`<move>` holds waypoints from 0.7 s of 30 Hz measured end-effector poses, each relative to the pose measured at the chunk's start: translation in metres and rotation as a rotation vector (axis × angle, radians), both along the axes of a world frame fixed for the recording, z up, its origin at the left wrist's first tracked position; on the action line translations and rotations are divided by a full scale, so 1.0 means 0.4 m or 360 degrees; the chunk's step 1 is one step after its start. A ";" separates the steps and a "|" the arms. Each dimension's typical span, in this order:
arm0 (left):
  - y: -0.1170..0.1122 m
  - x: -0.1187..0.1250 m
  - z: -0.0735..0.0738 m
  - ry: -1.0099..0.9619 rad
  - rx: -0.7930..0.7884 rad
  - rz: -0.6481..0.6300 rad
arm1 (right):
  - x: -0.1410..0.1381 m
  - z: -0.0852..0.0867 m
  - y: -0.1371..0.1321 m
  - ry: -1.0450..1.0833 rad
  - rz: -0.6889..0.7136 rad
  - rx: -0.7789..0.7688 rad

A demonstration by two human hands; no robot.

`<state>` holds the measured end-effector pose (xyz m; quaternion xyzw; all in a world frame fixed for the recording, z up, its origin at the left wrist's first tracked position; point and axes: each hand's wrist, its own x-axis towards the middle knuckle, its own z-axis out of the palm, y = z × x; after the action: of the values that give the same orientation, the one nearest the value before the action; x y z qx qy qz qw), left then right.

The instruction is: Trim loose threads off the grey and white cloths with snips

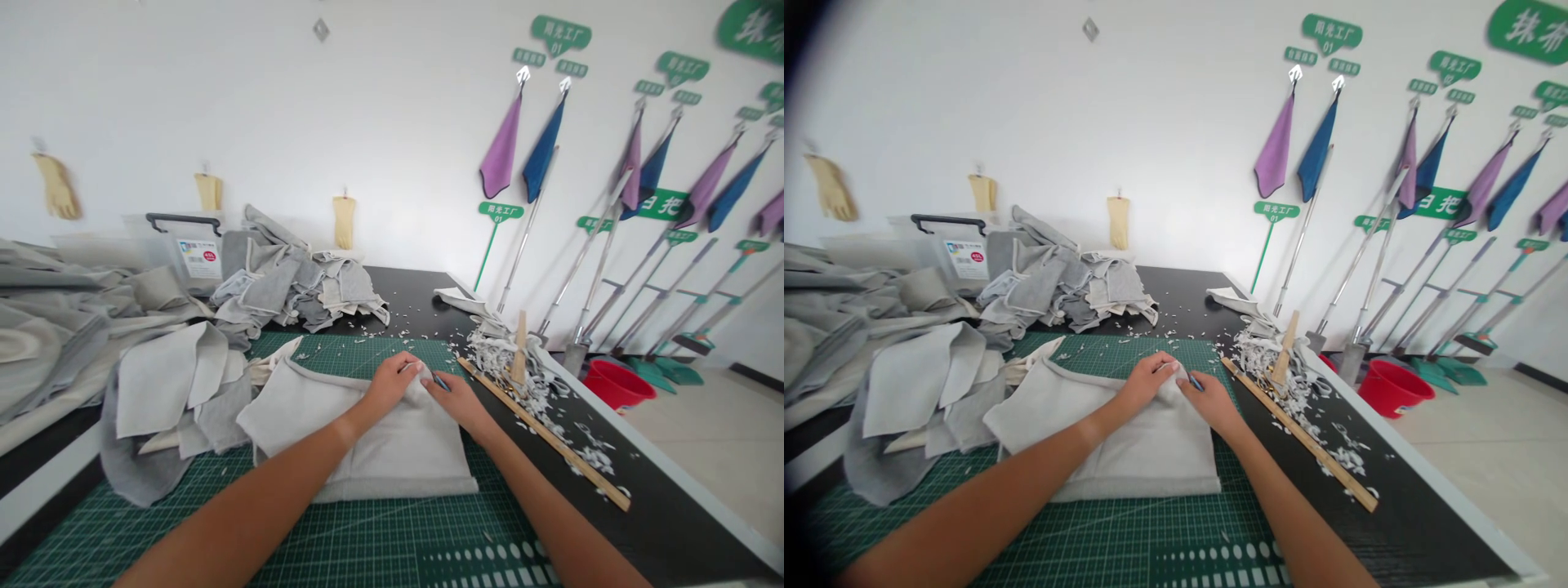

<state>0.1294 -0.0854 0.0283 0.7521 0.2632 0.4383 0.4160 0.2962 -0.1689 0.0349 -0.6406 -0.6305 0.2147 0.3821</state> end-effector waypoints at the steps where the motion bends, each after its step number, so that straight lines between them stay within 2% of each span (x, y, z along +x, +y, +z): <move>1: -0.002 0.000 0.009 -0.0016 0.0023 0.0024 | -0.002 0.004 -0.004 0.0107 0.0025 -0.0084; 5: -0.002 -0.007 0.058 -0.0067 0.0064 0.0184 | -0.016 0.019 -0.029 0.0629 0.0093 -0.0454; 10: -0.007 -0.032 0.151 -0.0186 0.0138 0.0306 | -0.034 0.047 -0.065 0.0887 0.0480 -0.0661; 14: -0.025 -0.062 0.241 -0.0310 0.0277 0.0380 | -0.038 0.060 -0.081 0.0789 0.0618 -0.0813; 16: -0.037 -0.080 0.285 -0.0369 0.0337 0.0415 | -0.035 0.059 -0.079 0.0640 0.0617 -0.0786; 21: -0.062 -0.135 0.380 -0.0506 0.0437 0.0510 | -0.026 0.054 -0.057 0.0413 0.0302 -0.0684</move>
<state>0.0755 -0.1104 0.1804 0.6718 0.2483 0.6430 0.2713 0.2859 -0.1916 0.0565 -0.6121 -0.5735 0.4589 0.2930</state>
